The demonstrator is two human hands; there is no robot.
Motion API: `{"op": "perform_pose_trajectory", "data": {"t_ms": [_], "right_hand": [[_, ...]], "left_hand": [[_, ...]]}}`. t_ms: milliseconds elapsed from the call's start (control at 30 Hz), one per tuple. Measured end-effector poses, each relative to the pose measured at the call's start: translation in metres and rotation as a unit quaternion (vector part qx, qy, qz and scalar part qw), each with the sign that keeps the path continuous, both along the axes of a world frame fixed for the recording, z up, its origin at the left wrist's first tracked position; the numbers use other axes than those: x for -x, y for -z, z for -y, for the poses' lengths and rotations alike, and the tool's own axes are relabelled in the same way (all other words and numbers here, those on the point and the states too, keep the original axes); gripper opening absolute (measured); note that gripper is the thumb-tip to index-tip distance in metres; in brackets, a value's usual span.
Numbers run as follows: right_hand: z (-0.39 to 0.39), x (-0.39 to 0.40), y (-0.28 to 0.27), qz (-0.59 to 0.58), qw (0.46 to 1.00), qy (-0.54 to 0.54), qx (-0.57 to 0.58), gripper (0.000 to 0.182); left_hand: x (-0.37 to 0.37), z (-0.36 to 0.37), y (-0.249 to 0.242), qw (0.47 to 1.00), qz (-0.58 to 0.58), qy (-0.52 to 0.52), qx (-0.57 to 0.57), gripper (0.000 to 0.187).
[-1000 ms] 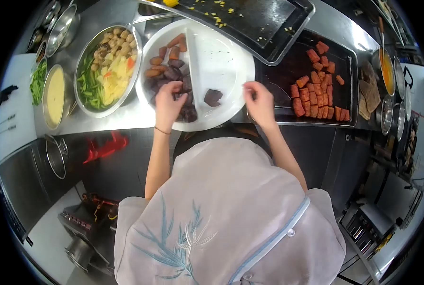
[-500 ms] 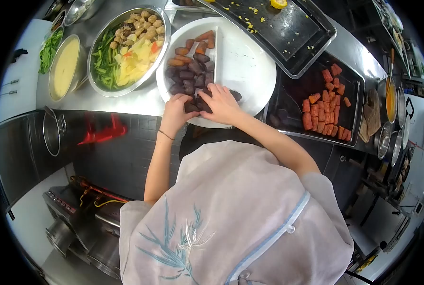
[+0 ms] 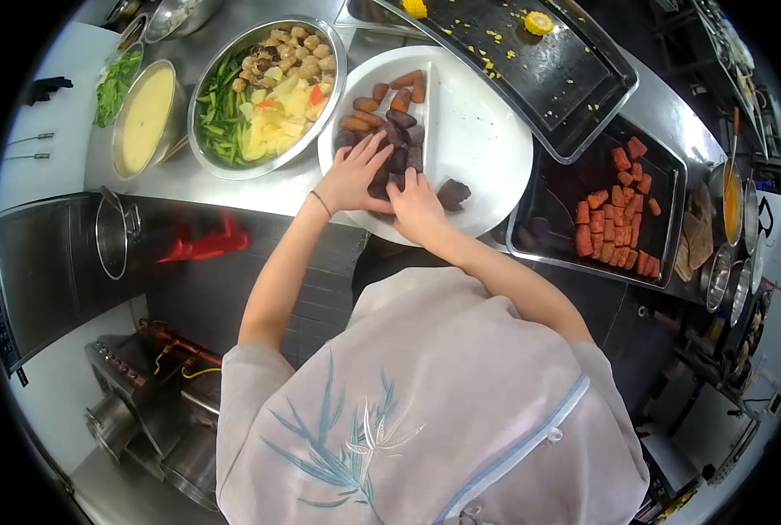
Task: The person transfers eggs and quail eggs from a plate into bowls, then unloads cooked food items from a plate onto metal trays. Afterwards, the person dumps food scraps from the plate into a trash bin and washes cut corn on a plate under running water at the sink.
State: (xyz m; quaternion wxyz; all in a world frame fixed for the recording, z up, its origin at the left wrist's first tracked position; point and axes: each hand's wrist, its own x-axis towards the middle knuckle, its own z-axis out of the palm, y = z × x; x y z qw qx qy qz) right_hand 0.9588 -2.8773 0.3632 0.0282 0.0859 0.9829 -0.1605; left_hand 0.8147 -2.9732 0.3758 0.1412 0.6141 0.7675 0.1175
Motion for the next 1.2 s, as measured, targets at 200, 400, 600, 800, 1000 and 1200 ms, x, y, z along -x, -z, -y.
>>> {"op": "perform_pose_trajectory", "data": {"t_ms": [200, 400, 600, 800, 1000, 1200], "right_hand": [[-0.003, 0.001, -0.007, 0.015, 0.998, 0.036, 0.056, 0.045], [0.001, -0.001, 0.014, -0.072, 0.994, 0.012, -0.081, 0.045], [-0.008, -0.009, -0.009, 0.020, 0.997, 0.011, 0.078, 0.053], [-0.009, -0.014, 0.016, -0.133, 0.988, -0.007, 0.083, 0.056], [-0.030, -0.020, 0.013, -0.152, 0.965, -0.150, 0.148, 0.050], [-0.032, -0.015, 0.016, -0.152, 0.955, -0.123, 0.221, 0.048]], "left_hand": [[-0.002, 0.008, -0.012, 1.000, -0.012, 0.010, 0.021, 0.094], [0.005, 0.000, -0.006, 0.998, -0.040, 0.039, -0.012, 0.095], [0.009, 0.000, -0.013, 0.998, -0.029, 0.062, 0.017, 0.092], [0.011, -0.005, -0.014, 0.996, -0.036, 0.070, 0.038, 0.092], [0.006, 0.001, -0.017, 0.998, -0.023, 0.063, 0.014, 0.087], [0.012, -0.004, -0.031, 0.997, 0.045, 0.055, 0.012, 0.058]]}}
